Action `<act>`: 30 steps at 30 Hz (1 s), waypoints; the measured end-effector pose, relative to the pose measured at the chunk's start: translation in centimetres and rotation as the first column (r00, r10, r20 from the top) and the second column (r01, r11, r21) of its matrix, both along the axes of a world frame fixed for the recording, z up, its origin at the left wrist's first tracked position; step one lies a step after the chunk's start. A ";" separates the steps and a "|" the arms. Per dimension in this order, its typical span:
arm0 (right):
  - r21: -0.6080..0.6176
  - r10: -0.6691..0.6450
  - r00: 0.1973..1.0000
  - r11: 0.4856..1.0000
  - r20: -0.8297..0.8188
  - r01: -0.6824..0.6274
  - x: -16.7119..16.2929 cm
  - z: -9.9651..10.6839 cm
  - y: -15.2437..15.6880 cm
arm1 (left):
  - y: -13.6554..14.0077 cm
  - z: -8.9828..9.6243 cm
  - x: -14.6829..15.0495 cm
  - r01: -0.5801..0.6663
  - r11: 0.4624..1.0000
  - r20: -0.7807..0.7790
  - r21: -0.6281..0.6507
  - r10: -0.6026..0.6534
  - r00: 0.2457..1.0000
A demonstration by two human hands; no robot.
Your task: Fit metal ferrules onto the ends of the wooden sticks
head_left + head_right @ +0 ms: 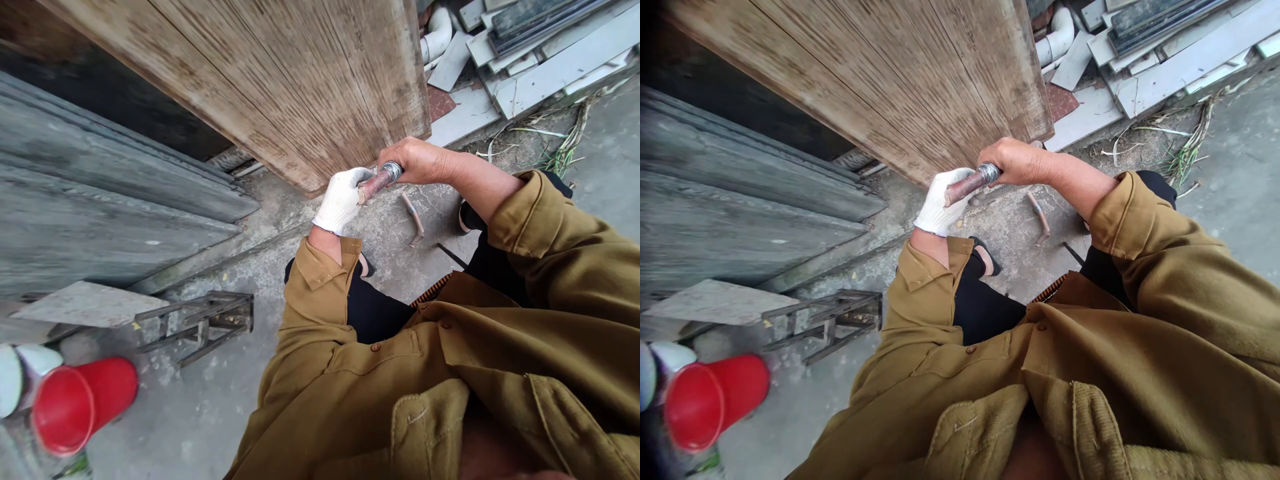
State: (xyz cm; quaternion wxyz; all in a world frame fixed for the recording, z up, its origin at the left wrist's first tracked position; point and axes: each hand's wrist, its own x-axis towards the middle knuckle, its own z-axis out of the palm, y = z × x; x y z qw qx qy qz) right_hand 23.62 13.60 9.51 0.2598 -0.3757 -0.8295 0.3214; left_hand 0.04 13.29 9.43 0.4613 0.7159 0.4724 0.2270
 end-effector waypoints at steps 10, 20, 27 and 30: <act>-0.187 -0.240 0.971 0.955 -0.023 0.232 -1.4 0.0 -0.2 | -0.4 0.9 0.8 0.074 0.960 0.096 -0.270 -0.049 0.994; -0.652 -0.506 0.798 0.732 -0.327 0.197 -2.8 0.2 -0.6 | -0.7 0.1 1.6 -0.159 0.969 0.274 -0.190 0.208 0.939; -0.554 -0.560 0.768 0.763 -0.312 0.332 -3.2 1.8 -1.1 | -0.9 -0.4 2.5 -0.178 0.939 0.327 -0.294 0.274 0.904; -0.533 -0.498 0.806 0.798 -0.320 0.282 -2.6 1.9 -1.0 | -1.0 -0.3 2.2 -0.112 0.925 0.403 -0.362 0.264 0.876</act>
